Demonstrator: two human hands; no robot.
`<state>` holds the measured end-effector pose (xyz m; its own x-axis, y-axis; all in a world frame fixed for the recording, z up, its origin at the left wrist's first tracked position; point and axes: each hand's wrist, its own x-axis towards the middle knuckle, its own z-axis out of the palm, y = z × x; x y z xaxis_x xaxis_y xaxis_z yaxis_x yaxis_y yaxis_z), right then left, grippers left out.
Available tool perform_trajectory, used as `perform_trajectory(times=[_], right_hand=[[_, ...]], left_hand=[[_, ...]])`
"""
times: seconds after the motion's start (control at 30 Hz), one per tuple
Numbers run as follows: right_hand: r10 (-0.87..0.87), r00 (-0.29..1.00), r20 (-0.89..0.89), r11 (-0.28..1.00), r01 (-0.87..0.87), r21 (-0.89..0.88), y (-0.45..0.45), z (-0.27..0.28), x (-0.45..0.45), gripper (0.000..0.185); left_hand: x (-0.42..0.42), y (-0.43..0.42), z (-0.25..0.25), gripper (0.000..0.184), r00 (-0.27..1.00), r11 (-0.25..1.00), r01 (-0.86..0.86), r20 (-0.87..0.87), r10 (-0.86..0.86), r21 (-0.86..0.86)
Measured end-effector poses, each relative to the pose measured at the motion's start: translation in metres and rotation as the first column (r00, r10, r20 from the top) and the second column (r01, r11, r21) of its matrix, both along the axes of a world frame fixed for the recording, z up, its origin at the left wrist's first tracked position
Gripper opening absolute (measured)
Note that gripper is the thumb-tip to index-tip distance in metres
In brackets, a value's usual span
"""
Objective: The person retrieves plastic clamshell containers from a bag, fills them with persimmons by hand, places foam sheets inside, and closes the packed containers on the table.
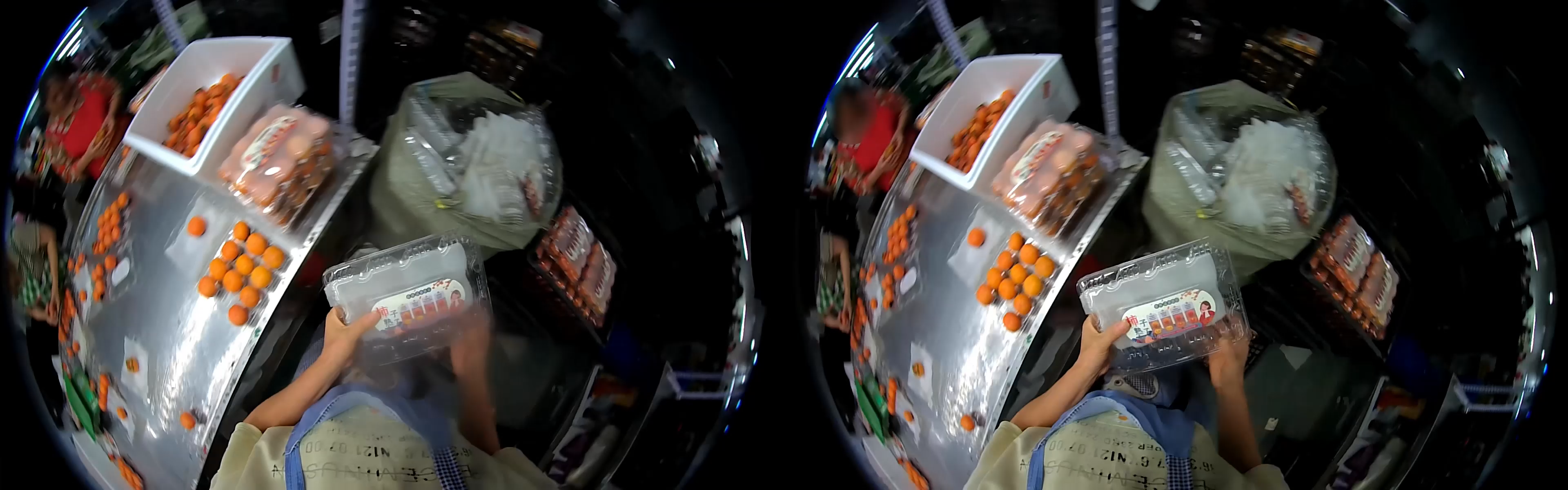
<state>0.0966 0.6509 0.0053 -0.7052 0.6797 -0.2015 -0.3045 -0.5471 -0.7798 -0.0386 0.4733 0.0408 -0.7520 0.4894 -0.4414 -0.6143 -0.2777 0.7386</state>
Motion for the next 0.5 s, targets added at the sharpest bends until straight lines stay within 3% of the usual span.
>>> perform_trajectory(times=[0.03, 0.13, 0.2, 0.23, 0.3, 0.33, 0.37, 0.43, 0.47, 0.5], right_hand=[[-0.068, 0.997, -0.036, 0.998, 0.067, -0.010, 0.000, 0.004, 0.006, 0.057], [-0.310, 0.947, 0.078, 0.951, 0.309, 0.031, 0.018, 0.012, 0.023, 0.059], [-0.517, 0.846, 0.127, 0.855, 0.517, 0.040, 0.038, 0.020, 0.033, 0.060], [-0.597, 0.800, -0.056, 0.802, 0.597, -0.022, 0.041, 0.027, 0.039, 0.059], [-0.669, 0.736, -0.109, 0.720, 0.677, 0.153, 0.055, 0.045, 0.046, 0.060], [-0.696, 0.703, -0.144, 0.666, 0.707, 0.237, 0.066, 0.051, 0.048, 0.061], [-0.681, 0.701, -0.213, 0.629, 0.709, 0.319, 0.077, 0.056, 0.047, 0.057], [-0.629, 0.700, -0.338, 0.531, 0.704, 0.471, 0.094, 0.075, 0.034, 0.051], [-0.603, 0.681, -0.414, 0.460, 0.722, 0.517, 0.101, 0.094, 0.020, 0.055], [-0.667, 0.659, -0.346, 0.284, 0.655, 0.700, 0.110, 0.104, 0.007, 0.056]], left_hand=[[-0.001, 0.012, -0.002, 0.047, 0.996, 0.995, 0.080, -0.041, -0.082, -0.056], [-0.003, 0.045, -0.005, 0.051, 0.914, 0.906, 0.330, -0.150, -0.377, -0.267], [-0.020, 0.077, -0.017, 0.050, 0.886, 0.925, 0.357, -0.267, -0.379, -0.127], [-0.032, 0.094, -0.022, 0.050, 0.872, 0.928, 0.369, -0.323, -0.367, -0.057], [-0.066, 0.134, -0.011, 0.048, 0.808, 0.958, 0.282, -0.527, -0.264, -0.048], [-0.086, 0.150, -0.011, 0.044, 0.719, 0.971, 0.185, -0.652, -0.241, -0.154], [-0.108, 0.163, -0.011, 0.040, 0.608, 0.968, 0.067, -0.760, -0.230, -0.240], [-0.149, 0.186, -0.001, 0.035, 0.187, 0.917, -0.246, -0.944, -0.273, -0.314], [-0.168, 0.197, 0.008, 0.032, 0.062, 0.915, -0.337, -0.975, -0.215, -0.223], [-0.185, 0.206, 0.012, 0.030, 0.047, 0.900, -0.352, -0.966, -0.256, -0.256]])
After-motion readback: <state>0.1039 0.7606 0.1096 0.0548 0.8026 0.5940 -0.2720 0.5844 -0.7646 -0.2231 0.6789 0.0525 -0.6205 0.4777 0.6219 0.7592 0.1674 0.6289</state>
